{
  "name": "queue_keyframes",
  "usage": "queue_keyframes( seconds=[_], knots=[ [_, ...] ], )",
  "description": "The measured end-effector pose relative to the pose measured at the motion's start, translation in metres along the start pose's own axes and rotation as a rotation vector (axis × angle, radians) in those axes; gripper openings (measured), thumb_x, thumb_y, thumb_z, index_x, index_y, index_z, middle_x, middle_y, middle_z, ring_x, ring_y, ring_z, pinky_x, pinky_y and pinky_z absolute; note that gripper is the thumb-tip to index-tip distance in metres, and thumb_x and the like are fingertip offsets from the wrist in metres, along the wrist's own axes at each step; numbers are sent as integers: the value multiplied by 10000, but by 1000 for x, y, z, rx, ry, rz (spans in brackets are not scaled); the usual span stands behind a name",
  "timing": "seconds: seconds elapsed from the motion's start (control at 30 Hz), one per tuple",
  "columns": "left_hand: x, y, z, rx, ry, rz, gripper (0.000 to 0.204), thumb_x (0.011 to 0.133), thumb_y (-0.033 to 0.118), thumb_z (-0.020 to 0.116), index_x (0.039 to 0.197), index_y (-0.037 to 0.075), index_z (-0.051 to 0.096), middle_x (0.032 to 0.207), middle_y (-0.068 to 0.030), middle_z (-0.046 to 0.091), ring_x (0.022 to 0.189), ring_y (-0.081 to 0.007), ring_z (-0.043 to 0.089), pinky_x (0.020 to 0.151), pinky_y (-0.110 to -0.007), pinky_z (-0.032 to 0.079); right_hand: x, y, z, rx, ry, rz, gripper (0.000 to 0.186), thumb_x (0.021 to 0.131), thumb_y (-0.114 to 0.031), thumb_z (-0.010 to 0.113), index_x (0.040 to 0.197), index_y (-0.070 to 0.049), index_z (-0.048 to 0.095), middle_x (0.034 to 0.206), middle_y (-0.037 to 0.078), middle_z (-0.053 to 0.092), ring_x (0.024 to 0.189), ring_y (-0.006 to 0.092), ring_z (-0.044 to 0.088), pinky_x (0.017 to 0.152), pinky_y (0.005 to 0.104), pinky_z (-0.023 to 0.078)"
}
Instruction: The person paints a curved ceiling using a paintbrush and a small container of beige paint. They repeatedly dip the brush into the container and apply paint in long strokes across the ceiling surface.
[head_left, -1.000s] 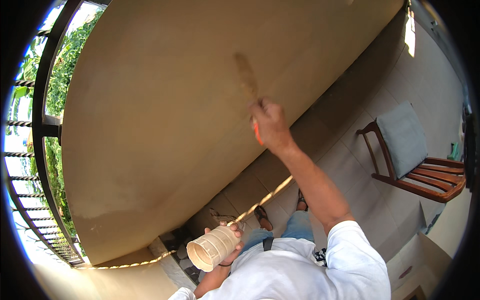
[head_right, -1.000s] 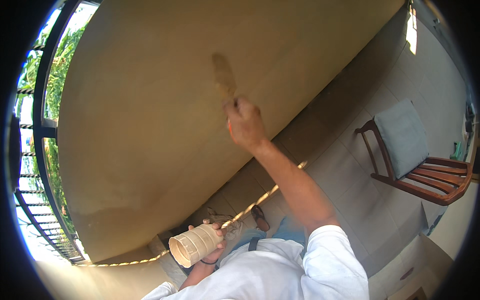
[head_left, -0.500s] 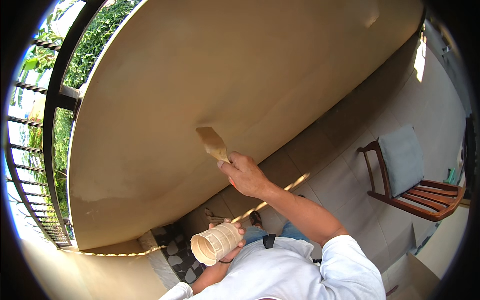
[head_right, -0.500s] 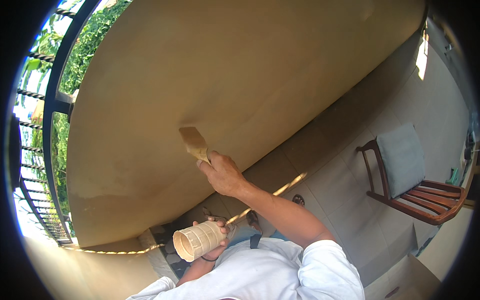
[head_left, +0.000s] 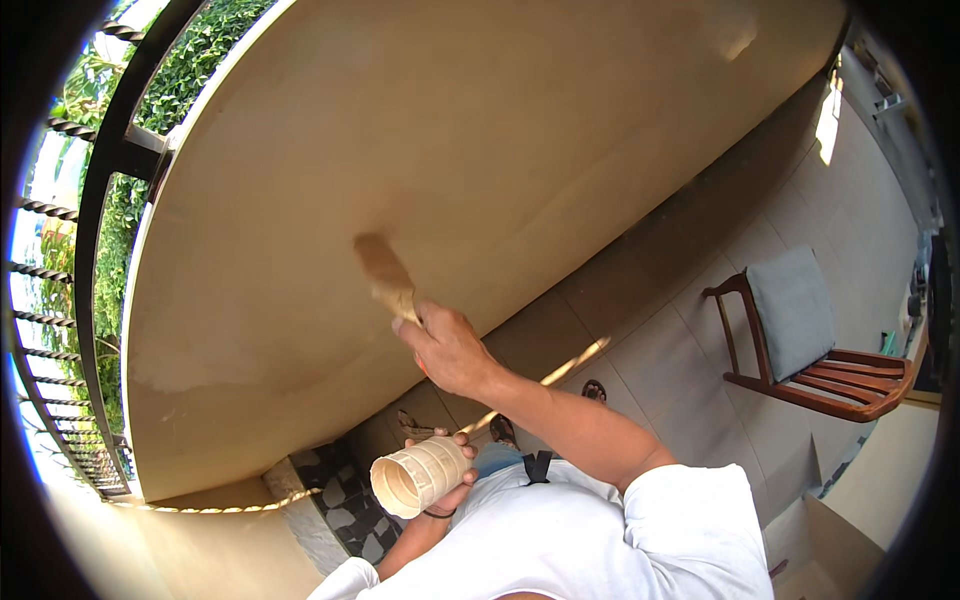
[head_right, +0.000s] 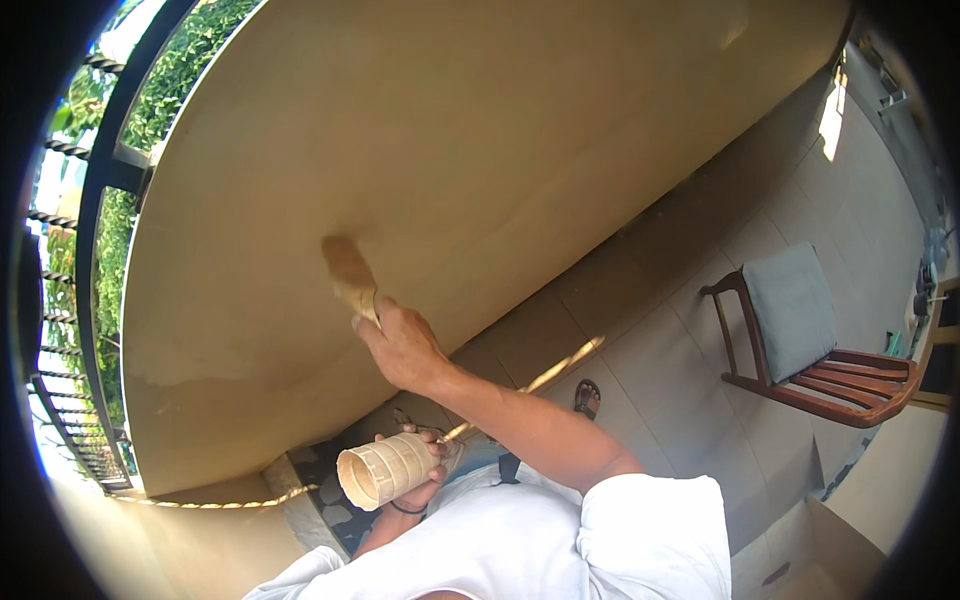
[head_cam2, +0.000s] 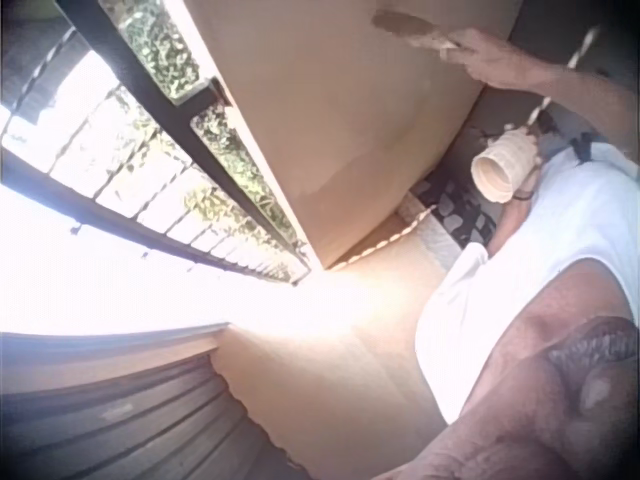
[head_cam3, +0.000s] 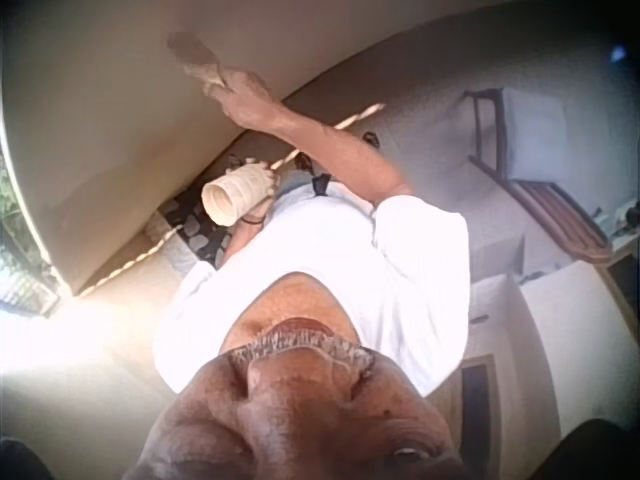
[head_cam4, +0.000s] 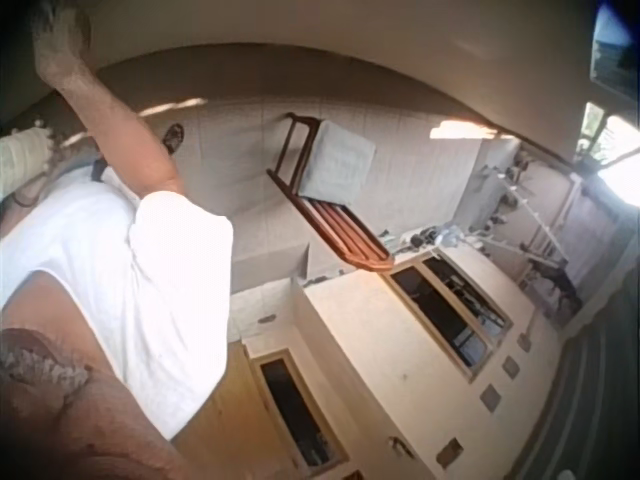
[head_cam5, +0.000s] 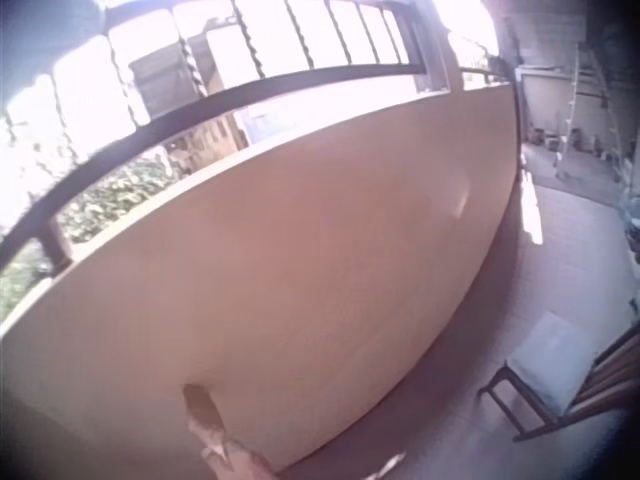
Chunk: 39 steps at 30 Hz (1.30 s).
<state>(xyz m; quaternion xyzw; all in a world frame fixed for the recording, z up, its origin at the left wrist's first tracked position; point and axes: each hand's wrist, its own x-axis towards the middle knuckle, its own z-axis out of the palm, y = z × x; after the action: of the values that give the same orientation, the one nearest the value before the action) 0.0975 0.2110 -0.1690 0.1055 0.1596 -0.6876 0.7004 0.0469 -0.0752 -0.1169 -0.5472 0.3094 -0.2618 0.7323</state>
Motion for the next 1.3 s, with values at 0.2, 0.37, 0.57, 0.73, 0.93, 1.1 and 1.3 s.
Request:
queue_keyframes(
  seconds=[0.2, 0.37, 0.57, 0.73, 0.93, 1.1, 1.3],
  knots=[
    [-2, 6, -11, 13, -4, 40, 585, 1020, 604, 562, 1363, 131, 572, 1344, -174, 534, 1285, -358, 509, 906, -552, 555, 30, -50, -139, 311, 620, -153, 324, 1048, -293, 623, 808, -91, 539, 624, 5, 522, 513, 90, 485, 460, 300, 382],
    [-13, 11, -14, -15, 41, 55, 581, 1014, 611, 568, 1360, 144, 574, 1340, -168, 540, 1277, -351, 518, 896, -550, 554, 79, -58, -100, -234, 623, -433, 309, 1028, -235, 590, 842, 11, 579, 596, 140, 543, 562, 319, 615, 544, 444, 471],
    [1, 17, -9, -15, 41, 17, 588, 1012, 604, 581, 1365, 133, 571, 1363, -178, 539, 1291, -360, 514, 905, -553, 550, 9, 10, 21, -26, 180, -72, 367, 1029, -317, 610, 892, 22, 574, 593, 96, 560, 539, 223, 587, 546, 397, 459],
    [1, 27, -16, 14, -1, 20, 599, 1003, 629, 569, 1354, 144, 576, 1360, -161, 533, 1276, -349, 524, 903, -550, 554, 8, -36, -52, 336, 297, -149, 331, 1057, -280, 617, 864, -13, 581, 627, -4, 515, 541, 63, 486, 491, 266, 380],
    [-6, 26, -33, -39, 1, 41, 597, 1012, 627, 559, 1362, 143, 574, 1375, -172, 536, 1284, -358, 520, 912, -557, 549, 76, -66, -89, -91, 650, -237, 385, 1039, -302, 576, 875, 46, 559, 674, 201, 621, 633, 363, 666, 624, 449, 522],
    [-4, 25, -36, -61, 1, 39, 595, 1015, 631, 551, 1366, 152, 577, 1379, -172, 539, 1288, -358, 518, 908, -559, 550, 13, 17, 20, -178, 23, 60, 424, 1039, -333, 562, 1036, 91, 573, 773, 293, 668, 759, 448, 699, 741, 538, 522],
    [-3, 32, -43, -4, -32, 35, 596, 1015, 641, 541, 1363, 159, 577, 1364, -157, 533, 1279, -340, 520, 910, -552, 559, 26, -14, -59, 389, 331, -279, 330, 1064, -316, 613, 864, -59, 559, 627, 0, 507, 493, 72, 461, 454, 253, 367]
  ],
)
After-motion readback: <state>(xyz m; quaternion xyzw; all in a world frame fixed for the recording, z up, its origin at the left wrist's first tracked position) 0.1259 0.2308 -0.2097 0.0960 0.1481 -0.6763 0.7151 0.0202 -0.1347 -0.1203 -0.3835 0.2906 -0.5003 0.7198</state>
